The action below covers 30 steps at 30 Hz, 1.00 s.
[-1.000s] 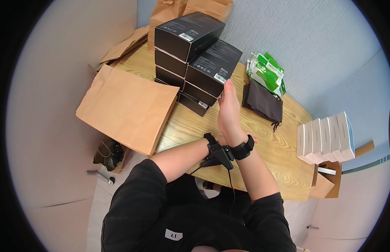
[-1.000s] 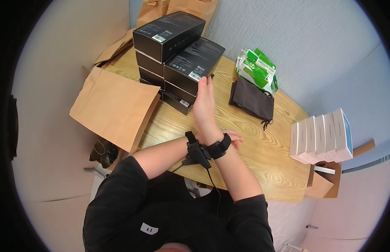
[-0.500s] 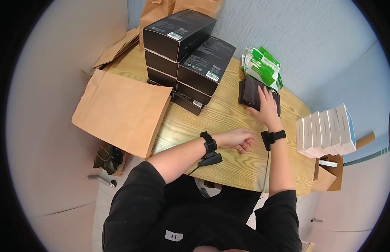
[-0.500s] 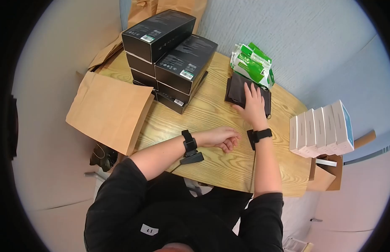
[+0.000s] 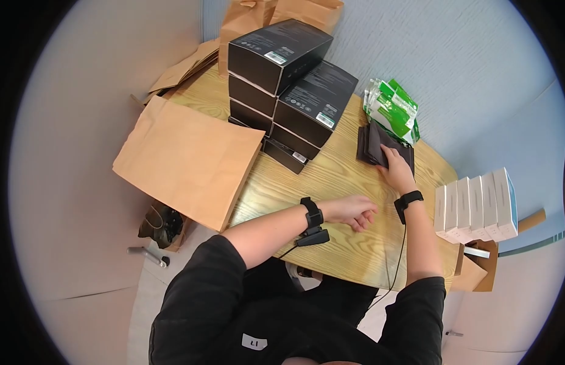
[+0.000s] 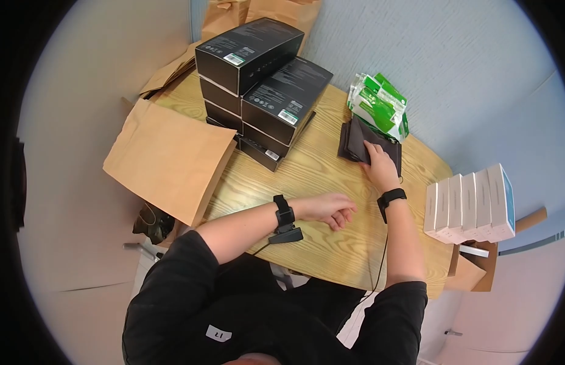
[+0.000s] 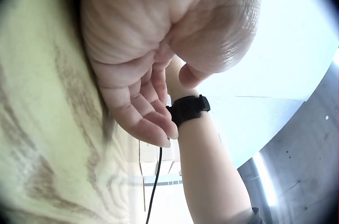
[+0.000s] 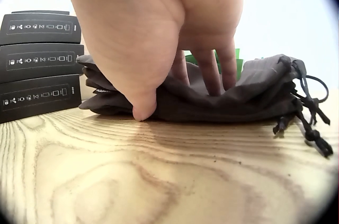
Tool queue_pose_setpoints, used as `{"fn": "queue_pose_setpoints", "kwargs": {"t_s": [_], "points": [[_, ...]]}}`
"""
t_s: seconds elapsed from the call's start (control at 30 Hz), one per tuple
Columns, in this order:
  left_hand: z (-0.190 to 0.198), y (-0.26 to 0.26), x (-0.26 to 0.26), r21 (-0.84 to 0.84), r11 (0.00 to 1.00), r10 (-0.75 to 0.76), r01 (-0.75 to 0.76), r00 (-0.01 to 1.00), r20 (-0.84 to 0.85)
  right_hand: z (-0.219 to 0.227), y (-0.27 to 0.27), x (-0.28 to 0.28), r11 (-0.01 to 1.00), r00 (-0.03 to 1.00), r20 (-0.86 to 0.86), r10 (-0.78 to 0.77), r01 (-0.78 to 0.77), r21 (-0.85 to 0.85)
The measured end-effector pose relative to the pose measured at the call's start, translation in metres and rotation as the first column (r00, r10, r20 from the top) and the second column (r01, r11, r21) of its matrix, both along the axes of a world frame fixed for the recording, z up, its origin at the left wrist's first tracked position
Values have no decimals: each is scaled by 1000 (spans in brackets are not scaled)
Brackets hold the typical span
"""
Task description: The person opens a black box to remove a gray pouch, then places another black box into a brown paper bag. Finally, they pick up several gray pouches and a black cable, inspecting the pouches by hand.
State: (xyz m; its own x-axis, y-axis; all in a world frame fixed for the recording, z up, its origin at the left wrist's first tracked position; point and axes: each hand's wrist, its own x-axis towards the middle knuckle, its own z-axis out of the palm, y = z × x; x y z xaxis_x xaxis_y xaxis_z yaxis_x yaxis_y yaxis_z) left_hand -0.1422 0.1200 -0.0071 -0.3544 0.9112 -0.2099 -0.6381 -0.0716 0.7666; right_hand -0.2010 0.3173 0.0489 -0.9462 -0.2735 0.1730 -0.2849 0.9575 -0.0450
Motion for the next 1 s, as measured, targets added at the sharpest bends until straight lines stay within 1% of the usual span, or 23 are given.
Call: {"fn": "queue_pose_setpoints", "kwargs": {"t_s": [0.13,0.2,0.27,0.5,0.6,0.67,0.8,0.87,0.9,0.97,1.0], "points": [[-2,1,0,23,1000,-14,13,1000,14,9,-5,-1,999,1000,12,-21,21,33],[-2,1,0,33,999,-16,15,1000,17,6,-4,-3,1000,1000,3,-19,19,21],[-3,2,1,36,999,-24,24,1000,0,4,-6,-3,999,999,-1,-39,39,-6],[-2,3,0,28,999,-43,45,998,-50,11,-8,-3,1000,1000,-13,-19,20,4],[-3,3,1,34,999,-30,32,998,-46,8,-6,-4,999,999,-7,-42,42,-15],[-3,4,1,34,999,-36,37,999,-31,4,-6,-4,996,998,-16,-63,62,-63],[-2,4,1,23,999,-29,30,999,-31,4,-2,-5,994,998,3,-57,57,-91],[-2,4,1,26,999,-32,33,999,-30,5,1,-6,993,996,65,-55,61,-99],[-2,5,1,26,999,-32,33,999,-31,7,2,-7,993,996,64,-55,61,-99],[-2,5,1,27,999,-29,30,999,-30,11,3,-8,984,979,199,-44,76,-158],[-3,6,1,26,999,-28,29,999,-31,11,3,-9,984,979,198,-43,75,-159]]}}
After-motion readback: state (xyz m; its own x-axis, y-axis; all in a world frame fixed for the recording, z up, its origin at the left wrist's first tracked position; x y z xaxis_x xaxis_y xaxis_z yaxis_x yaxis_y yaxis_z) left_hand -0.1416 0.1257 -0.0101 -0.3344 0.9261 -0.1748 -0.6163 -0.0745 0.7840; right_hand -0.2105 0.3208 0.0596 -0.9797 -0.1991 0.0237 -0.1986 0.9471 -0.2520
